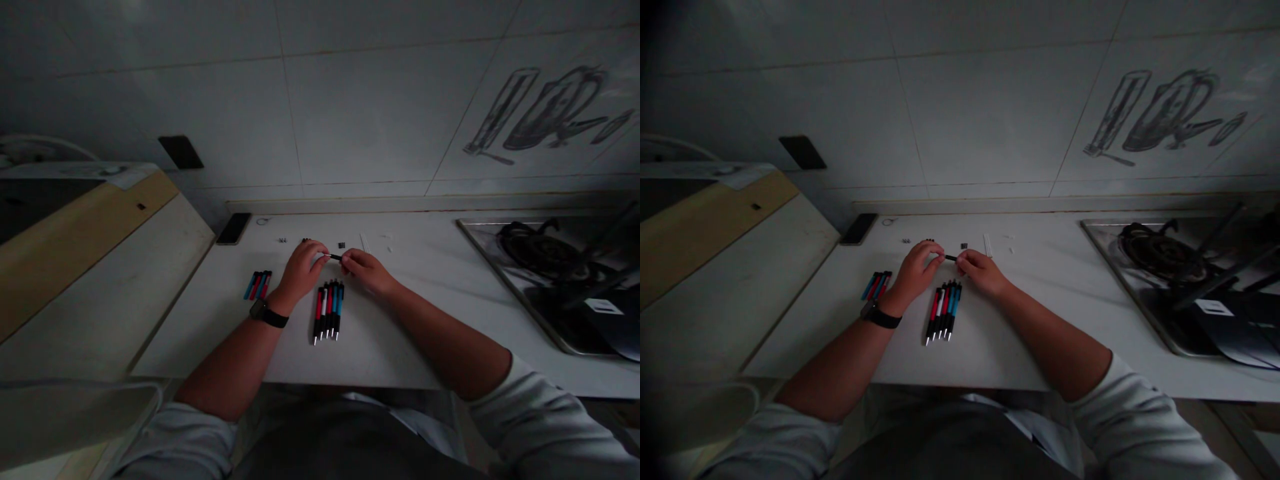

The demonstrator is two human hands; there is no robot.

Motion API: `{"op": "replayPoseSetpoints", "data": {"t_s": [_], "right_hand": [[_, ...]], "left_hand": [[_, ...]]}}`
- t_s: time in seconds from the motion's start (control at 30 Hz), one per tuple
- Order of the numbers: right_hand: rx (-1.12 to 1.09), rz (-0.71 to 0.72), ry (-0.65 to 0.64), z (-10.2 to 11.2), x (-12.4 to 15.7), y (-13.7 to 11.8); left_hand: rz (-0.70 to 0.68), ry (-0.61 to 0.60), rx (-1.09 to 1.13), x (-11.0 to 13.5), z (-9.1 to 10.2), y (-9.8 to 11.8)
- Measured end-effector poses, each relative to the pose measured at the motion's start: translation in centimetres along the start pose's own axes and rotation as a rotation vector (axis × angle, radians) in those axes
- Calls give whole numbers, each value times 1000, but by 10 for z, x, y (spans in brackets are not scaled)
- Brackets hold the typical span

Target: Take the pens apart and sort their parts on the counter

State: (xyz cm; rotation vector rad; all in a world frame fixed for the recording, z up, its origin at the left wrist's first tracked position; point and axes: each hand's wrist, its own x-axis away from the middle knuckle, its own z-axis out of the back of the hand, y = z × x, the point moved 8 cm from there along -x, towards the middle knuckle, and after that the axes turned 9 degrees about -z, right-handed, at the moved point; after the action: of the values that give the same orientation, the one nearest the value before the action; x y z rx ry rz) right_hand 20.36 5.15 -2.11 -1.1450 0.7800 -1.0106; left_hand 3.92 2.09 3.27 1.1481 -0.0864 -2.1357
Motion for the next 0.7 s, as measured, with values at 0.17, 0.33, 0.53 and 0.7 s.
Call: {"op": "replayPoseSetpoints", "data": {"t_s": [0.17, 0.33, 0.53, 0.7], "right_hand": [[-33, -39, -5, -2, 1, 1], [58, 38, 118, 8, -1, 1], [173, 105, 323, 27, 4, -3], [197, 104, 313, 28, 4, -5]], "left_hand": [[27, -17, -43, 1, -1, -3], [97, 17, -24, 3, -1, -8], [187, 115, -12, 3, 17, -22], [251, 137, -159, -4, 66, -59]]}}
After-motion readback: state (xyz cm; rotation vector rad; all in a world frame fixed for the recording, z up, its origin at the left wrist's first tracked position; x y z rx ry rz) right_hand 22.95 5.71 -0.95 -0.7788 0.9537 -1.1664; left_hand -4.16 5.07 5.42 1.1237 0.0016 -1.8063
